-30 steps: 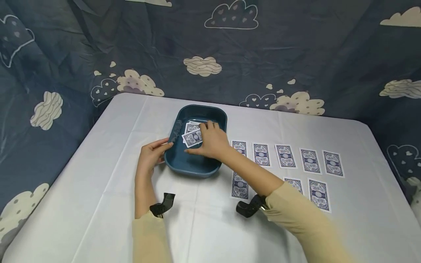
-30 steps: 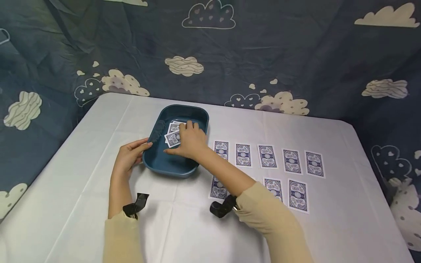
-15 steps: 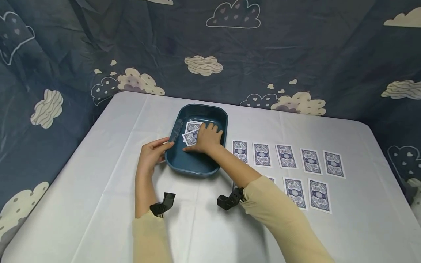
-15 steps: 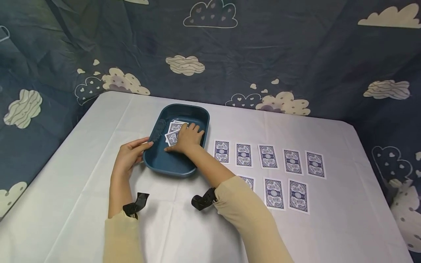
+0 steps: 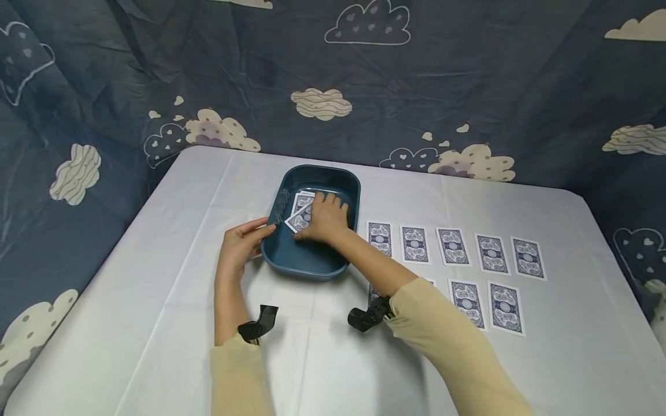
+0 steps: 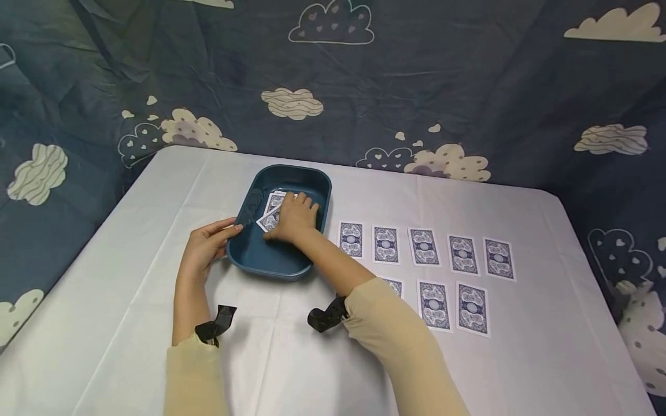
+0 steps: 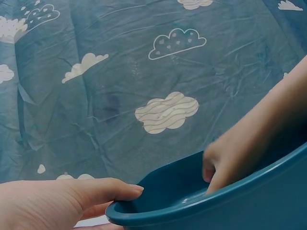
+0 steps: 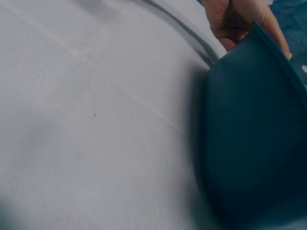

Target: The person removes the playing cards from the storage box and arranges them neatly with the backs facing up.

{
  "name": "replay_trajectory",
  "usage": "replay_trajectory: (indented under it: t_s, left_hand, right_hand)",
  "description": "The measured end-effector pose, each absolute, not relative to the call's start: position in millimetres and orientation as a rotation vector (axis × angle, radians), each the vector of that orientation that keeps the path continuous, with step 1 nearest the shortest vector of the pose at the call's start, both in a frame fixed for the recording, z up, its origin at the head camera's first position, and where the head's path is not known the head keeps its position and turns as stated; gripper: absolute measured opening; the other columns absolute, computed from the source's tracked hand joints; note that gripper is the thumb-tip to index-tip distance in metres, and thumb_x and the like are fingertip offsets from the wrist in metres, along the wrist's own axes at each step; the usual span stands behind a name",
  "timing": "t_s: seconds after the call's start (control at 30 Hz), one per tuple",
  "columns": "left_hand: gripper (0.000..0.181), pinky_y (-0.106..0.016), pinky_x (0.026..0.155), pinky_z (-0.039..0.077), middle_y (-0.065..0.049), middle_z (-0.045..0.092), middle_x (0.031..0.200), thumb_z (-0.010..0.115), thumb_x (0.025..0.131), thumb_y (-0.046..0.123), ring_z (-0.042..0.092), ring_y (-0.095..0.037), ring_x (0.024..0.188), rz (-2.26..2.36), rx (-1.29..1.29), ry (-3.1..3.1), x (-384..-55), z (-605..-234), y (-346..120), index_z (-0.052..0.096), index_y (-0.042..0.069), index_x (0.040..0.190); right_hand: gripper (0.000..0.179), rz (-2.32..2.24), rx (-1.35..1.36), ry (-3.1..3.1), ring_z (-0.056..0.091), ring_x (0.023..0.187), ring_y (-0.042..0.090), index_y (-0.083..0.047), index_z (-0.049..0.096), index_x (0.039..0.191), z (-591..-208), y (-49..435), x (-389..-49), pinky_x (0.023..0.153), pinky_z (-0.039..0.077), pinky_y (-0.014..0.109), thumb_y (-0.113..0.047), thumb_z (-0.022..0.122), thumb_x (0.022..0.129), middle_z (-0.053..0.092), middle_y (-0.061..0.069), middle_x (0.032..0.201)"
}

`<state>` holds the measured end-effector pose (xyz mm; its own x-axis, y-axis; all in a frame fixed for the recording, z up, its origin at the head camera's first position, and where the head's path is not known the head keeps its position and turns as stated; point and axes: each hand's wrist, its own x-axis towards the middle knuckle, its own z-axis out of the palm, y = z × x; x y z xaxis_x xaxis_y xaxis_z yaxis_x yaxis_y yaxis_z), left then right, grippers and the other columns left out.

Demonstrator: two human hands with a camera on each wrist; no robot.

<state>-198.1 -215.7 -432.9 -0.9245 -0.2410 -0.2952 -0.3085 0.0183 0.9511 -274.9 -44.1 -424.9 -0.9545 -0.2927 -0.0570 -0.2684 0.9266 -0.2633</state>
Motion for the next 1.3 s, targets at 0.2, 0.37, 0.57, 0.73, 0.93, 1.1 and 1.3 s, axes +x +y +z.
replay_trajectory:
  t_s: [0.2,0.37,0.57,0.73,0.93,1.1,1.3]
  left_hand:
    - [0.049,-0.021,0.059,0.051,0.005,0.068,0.088,0.077,0.073,0.033,0.061,-0.007,0.068,2.115,-0.593,2.209,-197.4,-437.3,-215.9,0.066,0.011,0.116]
    - [0.054,-0.021,0.059,0.051,0.002,0.068,0.090,0.079,0.069,0.038,0.062,-0.008,0.068,2.122,-0.592,2.224,-197.8,-438.8,-215.6,0.067,0.011,0.115]
    - [0.050,-0.020,0.059,0.051,0.001,0.068,0.094,0.077,0.073,0.033,0.060,-0.007,0.069,2.097,-0.630,2.229,-199.5,-438.1,-213.0,0.066,0.011,0.115]
    - [0.052,-0.019,0.059,0.050,0.000,0.067,0.098,0.078,0.071,0.037,0.060,-0.006,0.070,2.078,-0.634,2.245,-197.5,-434.8,-212.8,0.066,0.013,0.115]
    - [0.050,-0.019,0.059,0.050,0.004,0.067,0.094,0.077,0.073,0.036,0.058,-0.007,0.069,2.055,-0.661,2.241,-196.3,-433.8,-214.1,0.066,0.013,0.116]
    - [0.048,-0.021,0.060,0.051,0.002,0.067,0.096,0.077,0.074,0.033,0.059,-0.009,0.072,2.045,-0.683,2.243,-200.0,-437.5,-214.6,0.066,0.014,0.116]
    - [0.058,-0.021,0.060,0.050,0.002,0.068,0.099,0.081,0.063,0.046,0.061,-0.008,0.073,2.084,-0.669,2.249,-208.8,-460.1,-221.5,0.068,0.017,0.112]
  right_hand:
    - [0.110,-0.471,-0.792,3.089,0.039,0.110,0.032,0.006,0.035,0.135,-411.9,-24.6,-267.6,0.101,0.027,0.044,-0.051,0.083,0.054,0.043,0.021,0.120]
    - [0.104,-0.557,-0.945,3.173,0.040,0.109,0.033,0.002,0.037,0.135,-389.0,11.4,-260.3,0.100,0.028,0.045,-0.045,0.083,0.054,0.045,0.021,0.118]
    - [0.103,-0.750,-0.850,3.120,0.035,0.114,0.037,-0.001,0.036,0.136,-363.6,93.1,-241.5,0.103,0.020,0.051,-0.033,0.085,0.051,0.044,0.020,0.118]
    - [0.107,-0.830,-0.756,3.049,0.031,0.111,0.040,-0.002,0.033,0.138,-358.5,191.4,-217.9,0.095,0.022,0.059,-0.017,0.089,0.048,0.040,0.024,0.121]
    - [0.110,-0.789,-0.706,2.995,0.029,0.110,0.034,-0.003,0.027,0.141,-378.6,303.9,-168.7,0.091,0.024,0.054,-0.007,0.088,0.049,0.037,0.022,0.123]
    - [0.117,-0.667,-0.721,3.013,0.028,0.108,0.002,-0.003,0.030,0.140,-402.0,365.3,-131.0,0.098,0.009,0.013,-0.008,0.091,0.040,0.038,0.002,0.121]
    - [0.116,-0.670,-0.924,2.938,0.020,0.114,-0.015,-0.001,0.040,0.133,-423.6,394.6,-119.1,0.088,0.010,0.002,-0.003,0.089,0.028,0.028,-0.028,0.128]
